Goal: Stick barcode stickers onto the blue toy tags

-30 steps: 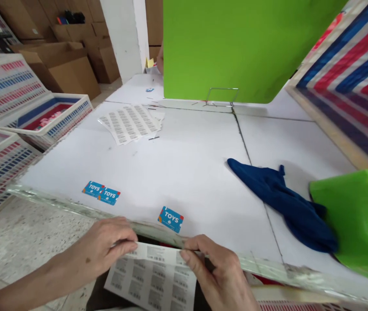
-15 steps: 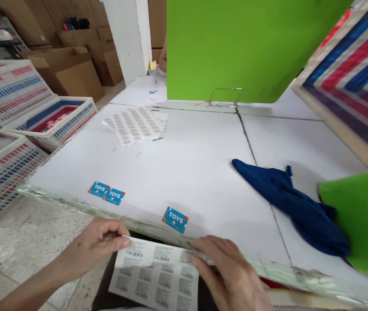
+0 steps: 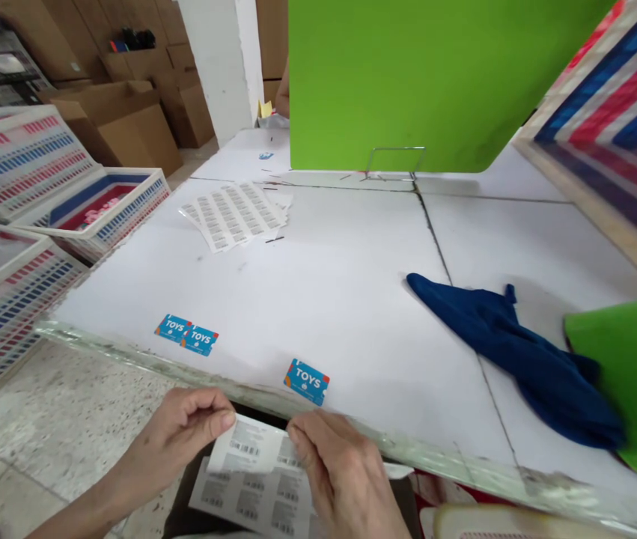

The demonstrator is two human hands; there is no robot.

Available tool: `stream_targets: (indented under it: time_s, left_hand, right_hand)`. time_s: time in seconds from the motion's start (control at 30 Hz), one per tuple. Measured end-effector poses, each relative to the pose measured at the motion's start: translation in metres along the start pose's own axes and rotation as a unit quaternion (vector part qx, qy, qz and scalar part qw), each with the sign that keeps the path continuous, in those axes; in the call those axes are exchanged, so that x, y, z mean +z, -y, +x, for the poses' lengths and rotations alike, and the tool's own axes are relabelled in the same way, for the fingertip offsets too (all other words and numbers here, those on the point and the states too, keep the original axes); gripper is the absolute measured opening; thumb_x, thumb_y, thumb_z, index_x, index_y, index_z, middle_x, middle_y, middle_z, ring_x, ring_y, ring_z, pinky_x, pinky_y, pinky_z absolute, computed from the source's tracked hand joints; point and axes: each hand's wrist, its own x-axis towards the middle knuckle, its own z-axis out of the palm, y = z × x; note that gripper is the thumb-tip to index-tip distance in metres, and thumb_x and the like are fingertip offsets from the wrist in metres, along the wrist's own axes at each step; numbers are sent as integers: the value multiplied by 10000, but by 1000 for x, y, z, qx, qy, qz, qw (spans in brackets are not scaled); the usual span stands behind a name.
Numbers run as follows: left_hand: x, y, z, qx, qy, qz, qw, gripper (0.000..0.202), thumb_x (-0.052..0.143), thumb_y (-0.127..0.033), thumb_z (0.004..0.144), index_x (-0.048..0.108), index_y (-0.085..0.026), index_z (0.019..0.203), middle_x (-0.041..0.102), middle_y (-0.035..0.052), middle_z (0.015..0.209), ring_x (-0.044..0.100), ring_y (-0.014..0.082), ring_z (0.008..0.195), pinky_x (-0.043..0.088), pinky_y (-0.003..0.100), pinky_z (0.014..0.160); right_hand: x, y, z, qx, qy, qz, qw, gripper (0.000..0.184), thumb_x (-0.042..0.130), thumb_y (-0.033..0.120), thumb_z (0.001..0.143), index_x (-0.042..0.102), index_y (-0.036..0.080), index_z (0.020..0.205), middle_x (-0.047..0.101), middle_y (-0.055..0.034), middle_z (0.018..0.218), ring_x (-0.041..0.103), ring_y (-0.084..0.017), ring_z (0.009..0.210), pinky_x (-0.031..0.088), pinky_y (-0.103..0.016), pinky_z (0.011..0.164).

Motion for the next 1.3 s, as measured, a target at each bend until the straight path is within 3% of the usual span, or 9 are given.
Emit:
stream_targets:
  time_s: [0.1, 0.27, 0.53, 0.67, 0.8, 0.93, 1.03, 1.17, 1.3]
  left_hand:
    - [6, 1, -1, 6, -7, 18, 1000, 279, 473, -346, 780, 468, -153, 578, 355, -49, 522, 332, 94, 509, 246, 203, 469]
    - [15, 4, -4, 8, 5, 54, 998, 352, 454, -388, 800, 401, -166, 533, 331, -52, 513, 335, 95, 510, 245, 206, 474]
    - [24, 11, 1, 31, 62, 56, 996, 267, 462, -327, 826, 538, -145, 647, 484, -23, 593, 442, 112, 587, 308, 196, 533]
    - [24, 17, 2, 44, 58, 119, 990, 319, 418, -352, 852, 482, -153, 612, 461, -19, 578, 445, 115, 574, 292, 207, 521]
    - [22, 21, 6, 96, 51, 158, 981, 308, 362, -328, 884, 480, -156, 657, 487, -4, 648, 458, 120, 621, 310, 217, 582]
    - [21, 18, 10, 65, 47, 132, 988, 305, 356, -334, 888, 478, -162, 667, 468, -16, 616, 445, 114, 594, 296, 211, 547]
    - [22, 12, 13, 38, 32, 75, 996, 323, 389, -366, 868, 449, -163, 624, 408, -35, 566, 400, 102, 555, 270, 205, 504]
    - [20, 2, 18, 14, 22, 4, 1000, 364, 429, -421, 826, 389, -170, 566, 287, -60, 520, 280, 84, 494, 221, 204, 453]
    - [14, -4, 18, -8, 57, -33, 998, 339, 430, -426, 824, 466, -152, 628, 327, -46, 563, 311, 91, 535, 240, 200, 472]
  right_hand:
    - [11, 3, 2, -8, -10, 45, 999, 138, 464, 287, 862, 552, 230, 952, 614, -9, 820, 576, -130, 738, 447, -220, 657]
    - [21, 6, 2, -8, 0, 53, 999, 201, 414, 230, 879, 542, 202, 727, 548, 29, 641, 518, -92, 586, 397, -196, 561]
    - [13, -2, -12, -10, 23, -22, 999, 246, 365, 214, 893, 520, 200, 702, 570, 9, 636, 553, -99, 590, 439, -189, 545]
    - [10, -24, -7, -59, -31, -168, 984, 278, 389, 256, 887, 539, 153, 1098, 622, -113, 1074, 572, -228, 1009, 496, -367, 798]
    - [5, -46, 2, -119, 22, -292, 949, 373, 420, 187, 869, 457, 127, 1236, 502, -108, 1273, 429, -292, 1193, 456, -503, 866]
    - [0, -43, 0, -106, -4, -226, 968, 331, 444, 213, 863, 500, 173, 1187, 557, -81, 1218, 456, -250, 1177, 453, -446, 895]
    - [-3, -28, -4, -62, -44, -91, 993, 277, 489, 302, 842, 541, 204, 1097, 647, -60, 1039, 590, -188, 981, 500, -287, 797]
    - [-4, -10, 2, 51, 46, 4, 998, 194, 475, 317, 843, 573, 204, 720, 587, 37, 612, 557, -101, 557, 448, -166, 521]
    - [-7, -4, 13, 41, 70, -5, 997, 333, 385, 306, 881, 480, 182, 587, 468, 49, 521, 447, -78, 486, 384, -149, 460]
